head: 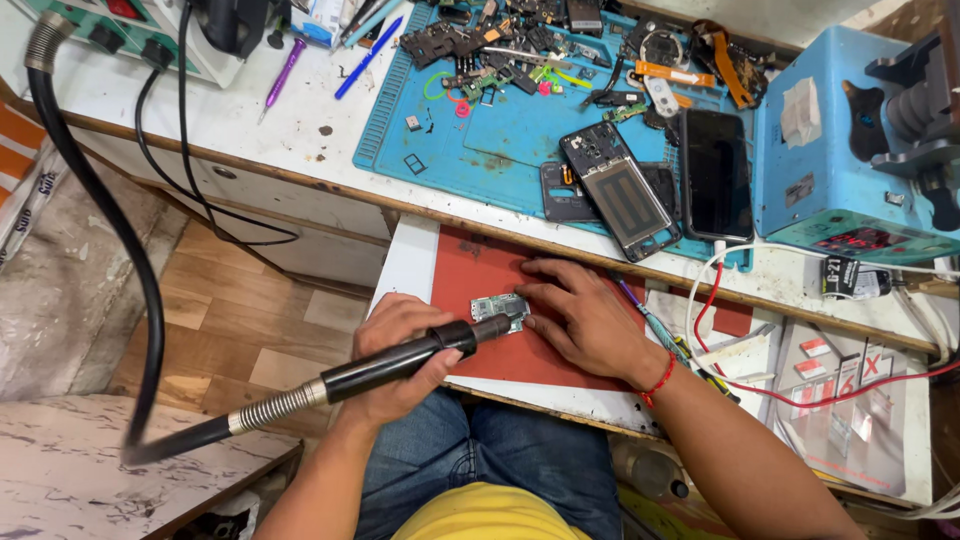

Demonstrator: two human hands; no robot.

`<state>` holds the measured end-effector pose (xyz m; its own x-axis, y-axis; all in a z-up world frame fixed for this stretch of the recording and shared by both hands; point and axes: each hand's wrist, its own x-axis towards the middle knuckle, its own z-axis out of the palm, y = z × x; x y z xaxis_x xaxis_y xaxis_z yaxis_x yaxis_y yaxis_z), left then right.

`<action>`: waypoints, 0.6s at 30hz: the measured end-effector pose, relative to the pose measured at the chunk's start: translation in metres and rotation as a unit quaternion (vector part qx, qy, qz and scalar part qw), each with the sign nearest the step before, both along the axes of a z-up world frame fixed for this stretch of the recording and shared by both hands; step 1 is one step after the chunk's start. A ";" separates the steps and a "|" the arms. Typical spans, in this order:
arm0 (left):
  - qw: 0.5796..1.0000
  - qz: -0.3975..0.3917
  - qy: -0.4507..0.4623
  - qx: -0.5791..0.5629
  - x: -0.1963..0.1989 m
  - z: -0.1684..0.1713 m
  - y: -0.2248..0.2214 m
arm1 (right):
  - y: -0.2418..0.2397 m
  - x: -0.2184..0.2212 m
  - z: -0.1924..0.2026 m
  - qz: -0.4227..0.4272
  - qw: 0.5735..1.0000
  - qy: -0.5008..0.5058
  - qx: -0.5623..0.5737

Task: The person uses a hot air gun to heat a small circuit board placed on a red mat, then sets the tool down and manipulates the board with their fingers. The workspace contains various disassembled phone parts and tools.

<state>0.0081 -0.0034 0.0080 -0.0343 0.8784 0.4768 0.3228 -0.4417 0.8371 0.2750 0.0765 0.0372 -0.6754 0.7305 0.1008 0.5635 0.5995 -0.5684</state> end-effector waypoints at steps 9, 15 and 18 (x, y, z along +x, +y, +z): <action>1.000 -0.001 0.003 0.008 -0.004 0.008 -0.003 | 0.001 -0.001 0.001 0.008 1.000 0.010 0.010; 1.000 -0.012 0.004 0.005 -0.001 0.004 0.000 | 0.005 0.002 -0.001 0.012 1.000 0.011 0.008; 1.000 0.015 0.013 -0.011 -0.001 0.001 -0.006 | 0.004 0.001 -0.003 0.005 1.000 0.013 0.005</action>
